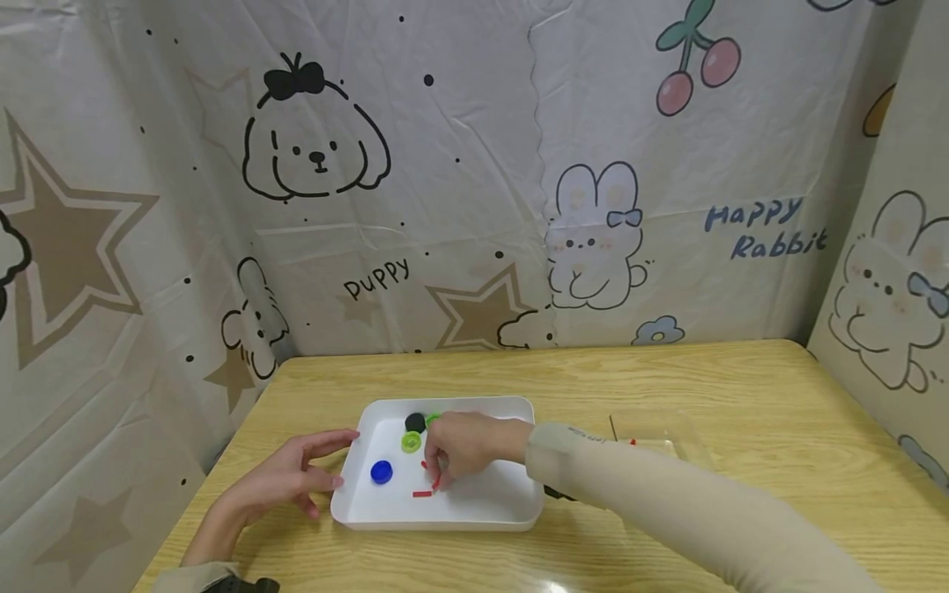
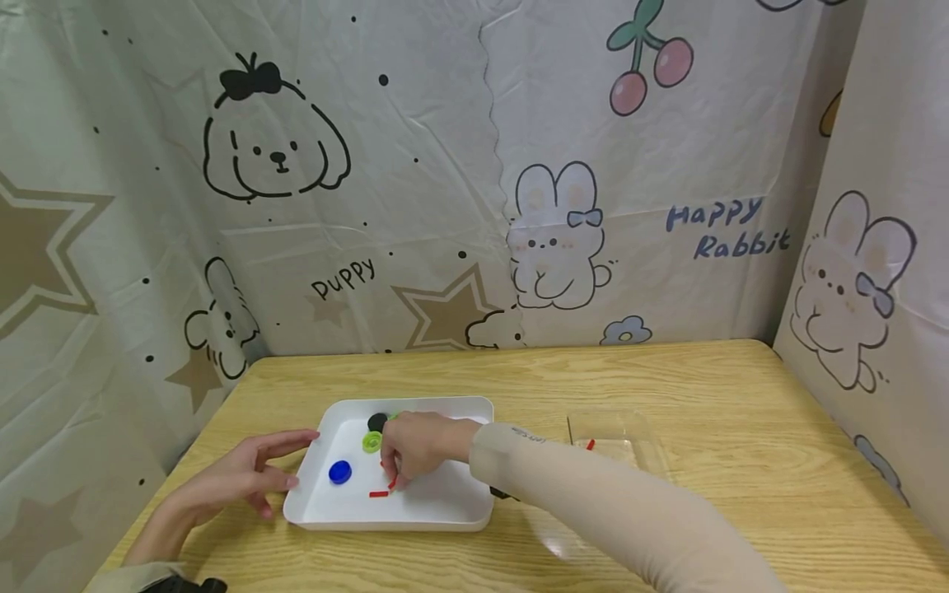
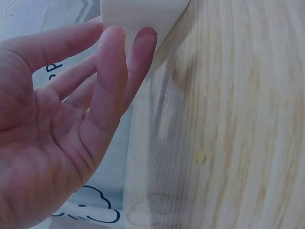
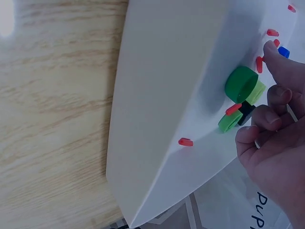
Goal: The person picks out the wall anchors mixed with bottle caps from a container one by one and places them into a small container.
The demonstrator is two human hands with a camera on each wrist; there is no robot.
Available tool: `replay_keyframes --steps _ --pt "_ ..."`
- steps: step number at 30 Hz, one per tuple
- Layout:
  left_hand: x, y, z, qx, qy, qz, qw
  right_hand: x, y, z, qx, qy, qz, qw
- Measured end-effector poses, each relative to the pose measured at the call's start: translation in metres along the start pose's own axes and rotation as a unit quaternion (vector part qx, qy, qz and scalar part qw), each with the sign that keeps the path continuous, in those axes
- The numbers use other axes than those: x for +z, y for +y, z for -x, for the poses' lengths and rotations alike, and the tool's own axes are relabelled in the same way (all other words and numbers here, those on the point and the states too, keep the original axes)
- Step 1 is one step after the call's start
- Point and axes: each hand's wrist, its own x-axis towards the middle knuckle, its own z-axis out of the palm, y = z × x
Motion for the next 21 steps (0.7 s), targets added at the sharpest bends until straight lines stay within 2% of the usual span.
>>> replay_keyframes --steps 5,21 --pt "0.001 0.001 -0.001 -0.003 0.005 0.000 1.0000 -0.005 -0.001 0.005 -0.007 0.007 0.016 0.9998" --pt "0.001 0.001 0.001 -0.004 0.008 -0.006 0.9999 -0.020 -0.001 0.035 -0.009 0.009 -0.018 0.9997"
